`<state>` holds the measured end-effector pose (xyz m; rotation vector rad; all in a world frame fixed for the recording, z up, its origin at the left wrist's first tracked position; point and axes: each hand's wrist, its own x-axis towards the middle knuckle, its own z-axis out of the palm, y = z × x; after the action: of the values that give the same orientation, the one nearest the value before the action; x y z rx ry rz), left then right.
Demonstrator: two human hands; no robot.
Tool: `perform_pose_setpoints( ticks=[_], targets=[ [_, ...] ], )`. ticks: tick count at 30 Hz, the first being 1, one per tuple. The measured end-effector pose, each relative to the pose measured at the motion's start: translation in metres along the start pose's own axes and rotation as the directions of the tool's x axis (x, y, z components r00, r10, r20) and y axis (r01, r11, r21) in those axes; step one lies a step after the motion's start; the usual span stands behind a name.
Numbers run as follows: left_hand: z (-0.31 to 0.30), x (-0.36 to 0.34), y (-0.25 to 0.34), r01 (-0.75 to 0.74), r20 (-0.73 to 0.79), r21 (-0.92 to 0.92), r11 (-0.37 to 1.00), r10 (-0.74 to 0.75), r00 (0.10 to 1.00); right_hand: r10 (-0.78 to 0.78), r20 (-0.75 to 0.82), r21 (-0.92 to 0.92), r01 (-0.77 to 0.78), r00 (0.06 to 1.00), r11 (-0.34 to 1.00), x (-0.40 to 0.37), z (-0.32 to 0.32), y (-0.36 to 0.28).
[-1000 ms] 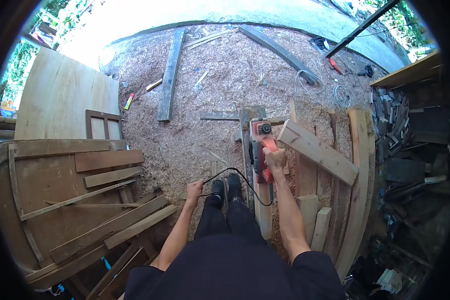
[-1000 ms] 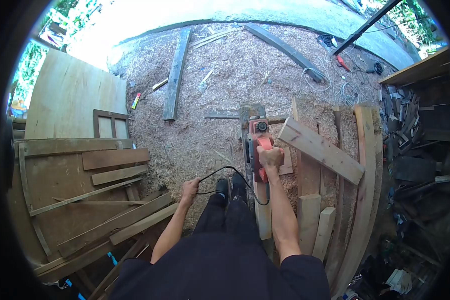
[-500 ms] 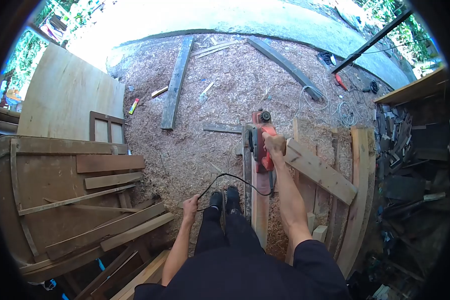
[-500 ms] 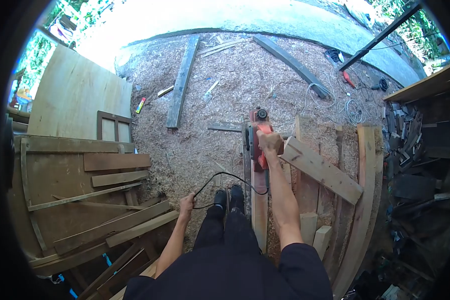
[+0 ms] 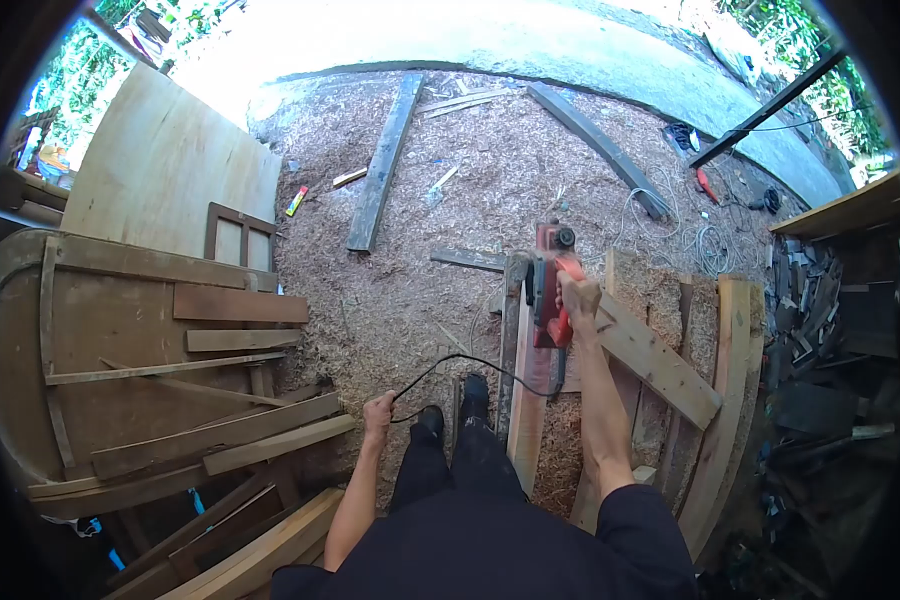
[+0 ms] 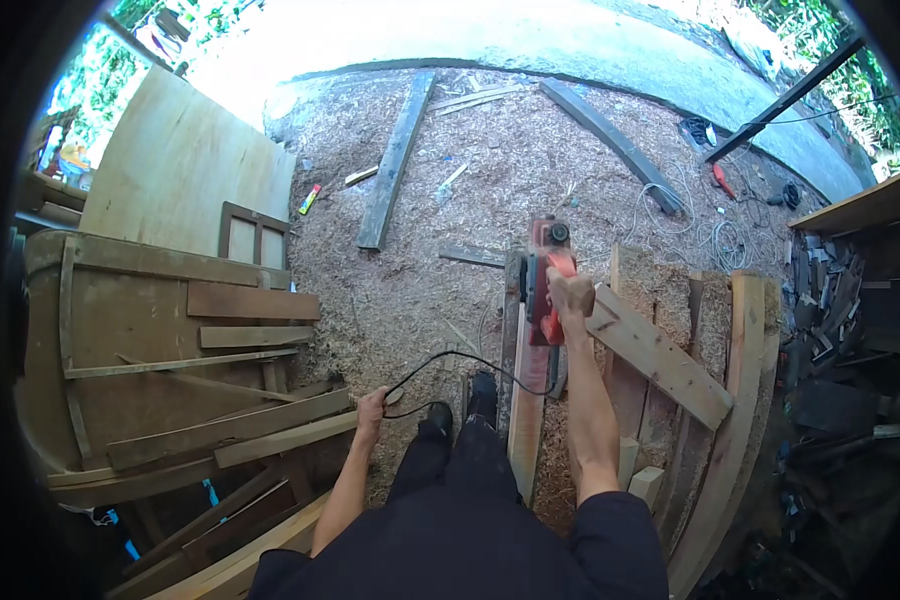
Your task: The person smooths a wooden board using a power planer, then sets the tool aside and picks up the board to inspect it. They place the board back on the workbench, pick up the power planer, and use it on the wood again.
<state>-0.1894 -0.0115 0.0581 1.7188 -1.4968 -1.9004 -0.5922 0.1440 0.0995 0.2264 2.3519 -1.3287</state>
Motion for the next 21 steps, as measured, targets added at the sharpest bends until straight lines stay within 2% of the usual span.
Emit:
perform_pose_setpoints(
  ticks=[1, 5, 7, 8, 9, 12, 21],
  targets=[
    [-0.002, -0.002, -0.001, 0.014, 0.012, -0.002, 1.0, -0.014, 1.0, -0.007, 0.001, 0.057, 0.007, 1.0, 0.998, -0.01, -0.006, 0.006],
    [-0.011, 0.002, -0.015, -0.031, 0.025, 0.029, 0.999, 0.031, 0.999, 0.009, -0.033, 0.078, -0.006, 0.999, 0.997, -0.059, -0.027, 0.028],
    [-0.015, -0.001, -0.02, -0.084, 0.047, 0.104, 0.991, 0.079, 0.996, 0.064, -0.034, 0.044, -0.062, 0.997, 0.997, -0.087, -0.036, 0.038],
    [-0.017, -0.003, -0.022, -0.088, 0.057, 0.105, 0.99, 0.083, 0.995, 0.047, -0.028, 0.059, -0.045, 0.999, 0.997, -0.085, -0.035, 0.067],
    [-0.019, -0.008, -0.022, -0.077, 0.084, 0.104, 0.992, 0.068, 0.994, 0.046, -0.038, 0.062, -0.043, 0.998, 0.997, -0.093, -0.038, 0.071],
    [-0.028, -0.024, -0.023, -0.084, 0.136, 0.123, 0.989, 0.067, 0.988, 0.048, -0.046, 0.079, -0.044, 0.998, 0.996, -0.14, -0.048, 0.092],
    [-0.081, -0.055, -0.078, -0.139, 0.246, 0.134, 0.981, 0.103, 0.964, 0.035, -0.081, 0.114, -0.025, 0.996, 0.993, -0.292, -0.075, 0.151]
  ],
)
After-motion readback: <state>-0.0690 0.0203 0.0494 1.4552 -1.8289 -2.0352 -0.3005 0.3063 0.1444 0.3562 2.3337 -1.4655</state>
